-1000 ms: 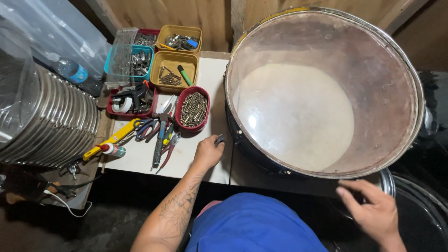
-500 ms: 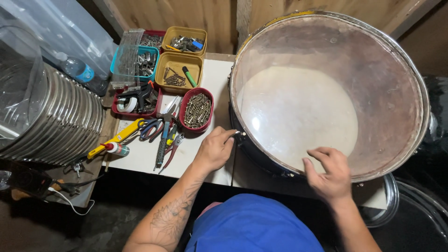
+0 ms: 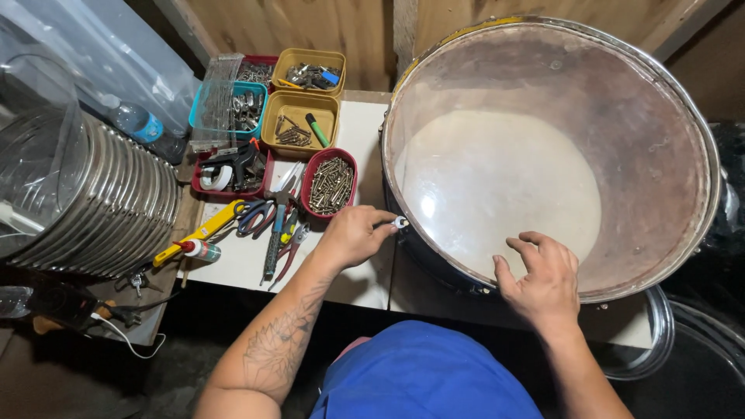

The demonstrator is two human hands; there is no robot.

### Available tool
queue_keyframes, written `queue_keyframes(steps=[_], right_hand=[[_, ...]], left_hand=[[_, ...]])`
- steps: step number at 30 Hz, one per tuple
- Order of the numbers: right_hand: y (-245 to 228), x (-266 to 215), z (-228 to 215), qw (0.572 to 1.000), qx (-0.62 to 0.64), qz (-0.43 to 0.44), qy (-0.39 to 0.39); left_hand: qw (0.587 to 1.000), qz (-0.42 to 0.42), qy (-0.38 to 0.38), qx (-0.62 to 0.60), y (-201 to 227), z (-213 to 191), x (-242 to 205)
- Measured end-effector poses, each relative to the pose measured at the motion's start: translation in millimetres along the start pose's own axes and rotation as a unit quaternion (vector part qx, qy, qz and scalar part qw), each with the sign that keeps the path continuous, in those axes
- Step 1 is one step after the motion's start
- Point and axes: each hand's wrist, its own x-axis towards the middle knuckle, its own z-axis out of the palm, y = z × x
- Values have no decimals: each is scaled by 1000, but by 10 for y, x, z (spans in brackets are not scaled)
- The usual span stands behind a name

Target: The person uses a wrench to tighten the lugs on a large drum shell. They then switch to a pair of pliers to continue tightening the lugs around the drum's circumference.

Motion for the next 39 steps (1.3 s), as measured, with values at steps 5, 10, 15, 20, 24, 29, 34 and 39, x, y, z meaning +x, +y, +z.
queue_keyframes(steps=[5, 10, 15, 20, 24, 29, 34, 39], right_hand=[[38, -25, 35, 1000, -3, 12, -9], [72, -40, 70, 1000, -9, 14, -9], [95, -39, 72, 1000, -21, -7, -2], [89, -37, 75, 1000, -22, -6, 2], [79, -37, 73, 1000, -20, -13, 12], [74, -24, 65, 1000, -14, -12, 17], [109, -56, 107, 999, -13, -19, 26], [79, -35, 59, 1000, -4, -21, 20]], left_hand=[[998, 10, -45, 51, -8, -97, 64], [996, 34, -74, 46, -64, -132, 206], [985, 8, -147, 88, -88, -136, 397], [987, -38, -140, 75, 6, -135, 319], [989, -98, -93, 50, 245, -104, 68], [879, -287, -11, -380, 198, 658, -51], [832, -290, 14, -473, 363, 707, -175], [947, -183, -108, -240, 278, 586, -345]])
